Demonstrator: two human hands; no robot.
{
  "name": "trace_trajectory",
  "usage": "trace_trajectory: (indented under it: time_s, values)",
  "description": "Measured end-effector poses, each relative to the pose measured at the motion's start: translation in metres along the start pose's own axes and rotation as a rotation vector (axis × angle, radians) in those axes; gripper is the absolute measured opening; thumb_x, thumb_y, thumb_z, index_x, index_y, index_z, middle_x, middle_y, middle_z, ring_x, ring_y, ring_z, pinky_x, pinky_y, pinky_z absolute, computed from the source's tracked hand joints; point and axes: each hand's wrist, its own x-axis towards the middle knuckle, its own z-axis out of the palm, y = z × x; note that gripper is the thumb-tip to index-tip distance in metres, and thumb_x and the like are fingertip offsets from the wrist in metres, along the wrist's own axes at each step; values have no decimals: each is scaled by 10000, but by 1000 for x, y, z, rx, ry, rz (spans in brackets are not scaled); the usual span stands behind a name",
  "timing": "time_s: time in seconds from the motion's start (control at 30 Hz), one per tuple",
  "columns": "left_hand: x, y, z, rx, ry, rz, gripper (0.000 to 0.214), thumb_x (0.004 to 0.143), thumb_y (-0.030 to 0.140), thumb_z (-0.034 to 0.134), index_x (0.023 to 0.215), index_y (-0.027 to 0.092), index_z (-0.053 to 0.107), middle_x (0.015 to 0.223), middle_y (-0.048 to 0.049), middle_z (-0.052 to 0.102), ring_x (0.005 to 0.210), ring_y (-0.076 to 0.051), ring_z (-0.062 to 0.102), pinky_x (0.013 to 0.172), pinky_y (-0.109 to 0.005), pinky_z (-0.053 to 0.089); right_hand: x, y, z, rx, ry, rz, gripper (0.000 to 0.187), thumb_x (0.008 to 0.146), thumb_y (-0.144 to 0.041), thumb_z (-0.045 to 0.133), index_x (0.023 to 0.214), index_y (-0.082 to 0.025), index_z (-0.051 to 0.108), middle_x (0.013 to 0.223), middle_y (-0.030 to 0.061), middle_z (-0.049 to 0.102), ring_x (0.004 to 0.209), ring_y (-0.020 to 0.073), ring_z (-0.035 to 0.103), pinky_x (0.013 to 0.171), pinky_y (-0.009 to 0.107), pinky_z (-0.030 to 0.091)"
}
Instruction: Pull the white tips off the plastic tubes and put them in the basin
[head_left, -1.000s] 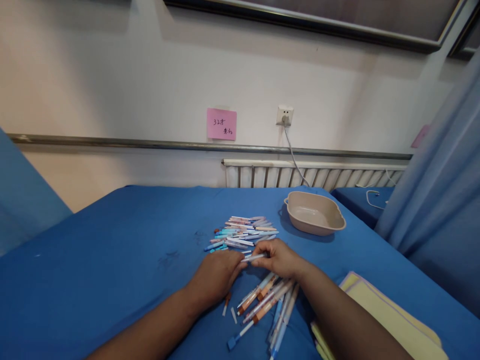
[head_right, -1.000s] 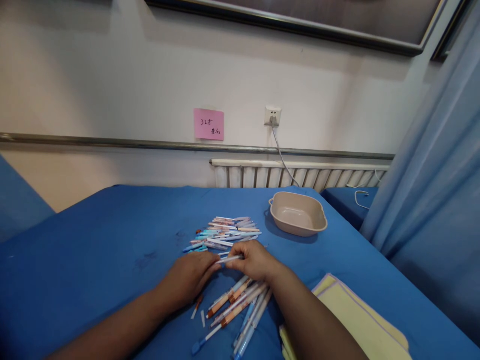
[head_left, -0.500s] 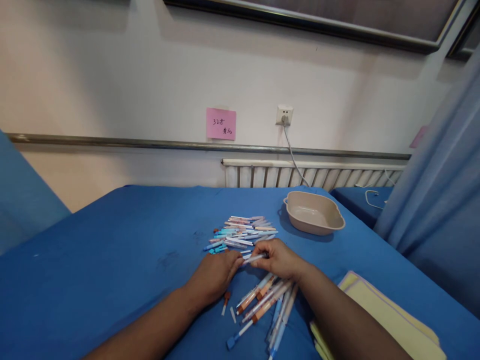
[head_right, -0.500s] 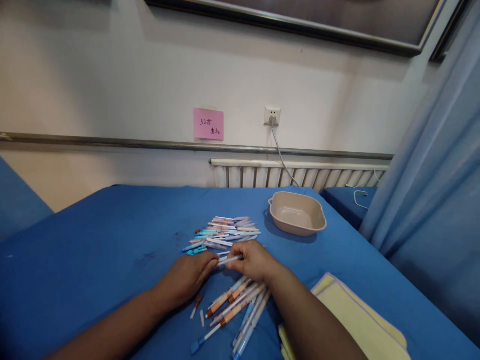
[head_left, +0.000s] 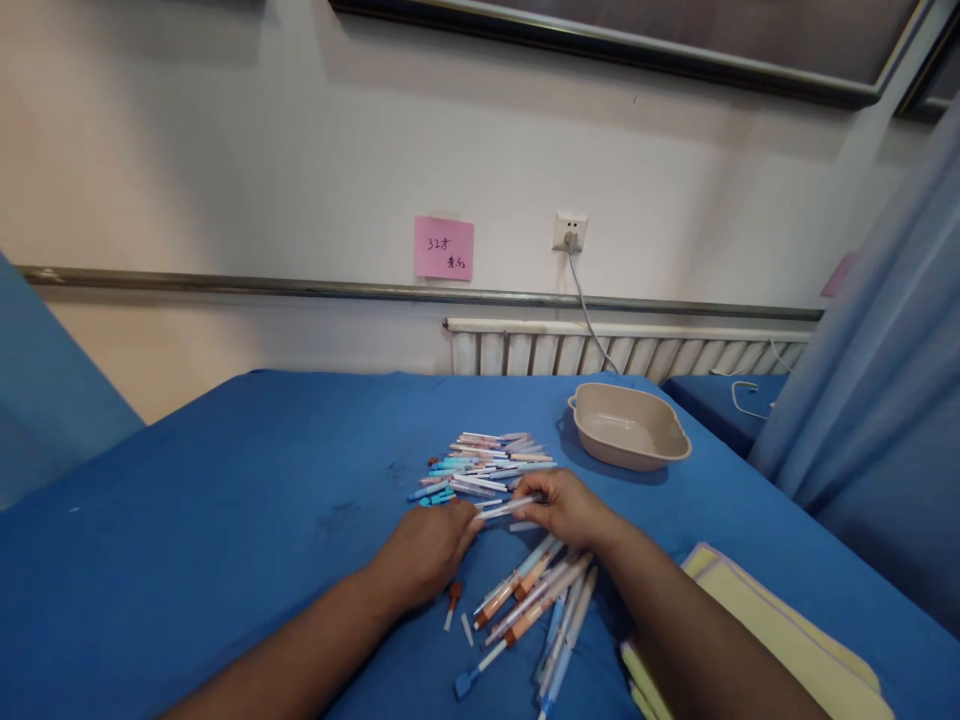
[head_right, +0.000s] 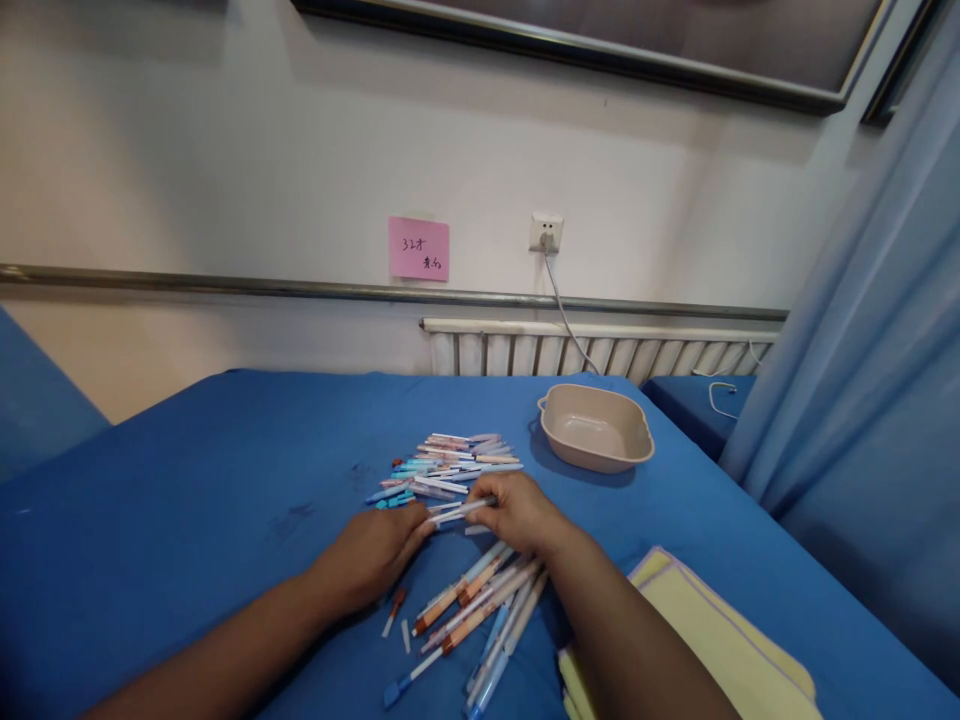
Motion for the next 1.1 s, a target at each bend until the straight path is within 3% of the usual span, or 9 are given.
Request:
trace_trajectory:
  time_s: [0.27,0.37,0.47,0.6,0.8,0.97,1.1]
  values:
    - [0,-3,-2,6,88,-69,258,910,348,343,859,198,546,816,-45,640,699,-183,584,581,-254,352,-4,17,-19,31,1,122,127,722,-276,645,753,-154,658,661,-26,588,601,104,486,584,204,380]
    - [-2,-1,-4,-23,150,-97,258,894,385,378,894,203,560,818,-37,641,699,-182,578,565,-248,338,-4,14,-15,105,-57,121,151,726,-299,650,764,-153,667,683,-19,607,614,109,505,597,209,398]
    - [-3,2,-4,-79,129,-5,304,886,449,396,911,216,590,815,-25,642,731,-178,578,586,-240,353,-3,7,-5,133,-96,48,156,722,-309,663,776,-163,677,720,-9,626,650,121,531,610,211,412]
    - [-3,0,0,-15,52,87,304,900,391,385,795,200,597,792,-33,629,711,-170,570,595,-241,362,-3,5,-2,50,-139,20,119,727,-281,661,783,-179,688,709,-8,637,651,127,545,601,210,414]
    - [-2,-10,-5,55,32,98,234,876,328,418,773,190,577,802,-46,616,718,-178,560,625,-260,373,-5,16,-19,-198,-7,88,113,724,-232,646,805,-170,694,806,23,650,731,152,567,674,245,422]
    - [-3,-7,-6,29,20,113,181,832,367,508,849,200,576,852,-42,598,780,-193,547,657,-267,384,-5,13,-15,-257,-21,37,235,676,-211,691,910,-192,669,888,34,653,818,173,571,737,268,428]
    - [-2,-8,2,21,81,117,183,829,361,533,915,203,572,911,-46,579,857,-204,536,730,-284,403,-6,5,-16,-287,5,52,266,666,-228,708,922,-182,653,911,48,647,835,183,567,748,280,428]
